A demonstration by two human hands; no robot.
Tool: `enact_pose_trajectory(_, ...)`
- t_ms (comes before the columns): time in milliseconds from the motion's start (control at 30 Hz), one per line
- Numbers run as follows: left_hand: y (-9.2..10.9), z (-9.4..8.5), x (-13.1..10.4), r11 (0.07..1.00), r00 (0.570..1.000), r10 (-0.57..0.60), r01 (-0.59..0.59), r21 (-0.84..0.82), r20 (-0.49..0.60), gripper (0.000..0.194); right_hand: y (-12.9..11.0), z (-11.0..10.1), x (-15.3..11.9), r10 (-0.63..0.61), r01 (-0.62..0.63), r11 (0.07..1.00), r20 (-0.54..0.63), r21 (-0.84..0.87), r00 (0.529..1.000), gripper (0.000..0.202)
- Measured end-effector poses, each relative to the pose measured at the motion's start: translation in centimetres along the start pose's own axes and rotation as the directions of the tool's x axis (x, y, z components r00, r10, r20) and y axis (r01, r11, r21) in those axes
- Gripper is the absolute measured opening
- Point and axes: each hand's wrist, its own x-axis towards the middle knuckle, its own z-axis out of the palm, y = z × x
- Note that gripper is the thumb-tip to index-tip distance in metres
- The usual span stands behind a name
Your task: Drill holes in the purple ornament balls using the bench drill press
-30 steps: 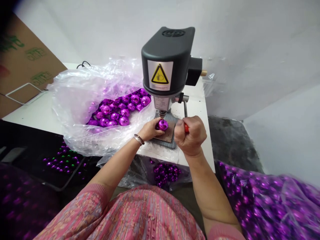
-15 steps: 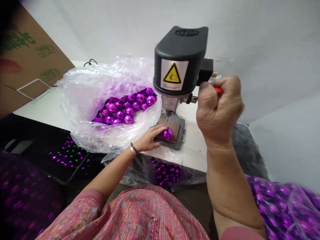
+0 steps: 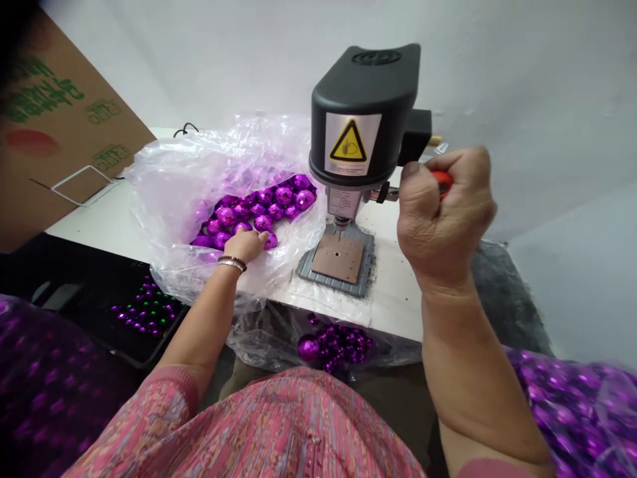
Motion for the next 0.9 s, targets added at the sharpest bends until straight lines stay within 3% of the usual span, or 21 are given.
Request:
enact_pose_trajectory(100, 0.3, 1.2, -0.8, 0.987, 0.994, -0.033, 0.016, 0.16, 0.107, 0.03, -0.1, 0.0, -0.1, 0.01, -0.01, 1.0, 0.011, 0.01, 1.0, 0.024)
enact_pose_trajectory(167, 0.8, 1.4, -1.4, 0.984, 0.992, -0.008, -0.015, 0.175, 0.129, 0.04, -0.2, 0.0, 0.0, 0.019, -0.019, 1.0, 0.021, 0.023, 1.0, 0.022)
enact_pose_trajectory(267, 1.7, 0.9, -2.1, 0.991, 0.998, 0.065, -0.065, -0.113, -0.003, 0.054, -0.7, -0.1, 0.5, 0.037, -0.038, 0.998, 0.038, 0.04, 0.999, 0.022)
enact_pose_trajectory(333, 2.6, 0.5, -2.7, 0.894, 0.996, 0.084, -0.087, -0.439, -0.027, 0.059, -1.1, -0.2, 1.2, 0.068, -0.07, 0.997, 0.052, 0.039, 0.996, 0.023)
enact_pose_trajectory(433, 4.1, 0.8, -4.0, 0.637, 0.957, 0.187, 0.054, -0.769, 0.222, 0.054, -1.7, -0.1, 3.0, 0.189, -0.19, 0.982, 0.112, 0.0, 0.976, 0.027)
enact_pose_trajectory(533, 5.5, 2.2, -5.1, 0.55, 0.875, 0.26, 0.214, -0.808, 0.409, 0.049, -1.7, 0.3, 5.0, 0.331, -0.329, 0.943, 0.181, -0.044, 0.926, 0.033)
enact_pose_trajectory(667, 6.7, 4.5, -5.4, 0.602, 0.871, 0.238, 0.215, -0.769, 0.43, 0.046, -0.9, 1.0, 6.7, 0.377, -0.39, 0.921, 0.227, 0.013, 0.898, 0.033)
enact_pose_trajectory(900, 7.9, 6.8, -4.9, 0.802, 0.927, 0.157, 0.083, -0.592, 0.342, 0.047, -0.2, 1.7, 7.5, 0.404, -0.426, 0.905, 0.276, 0.02, 0.872, 0.032)
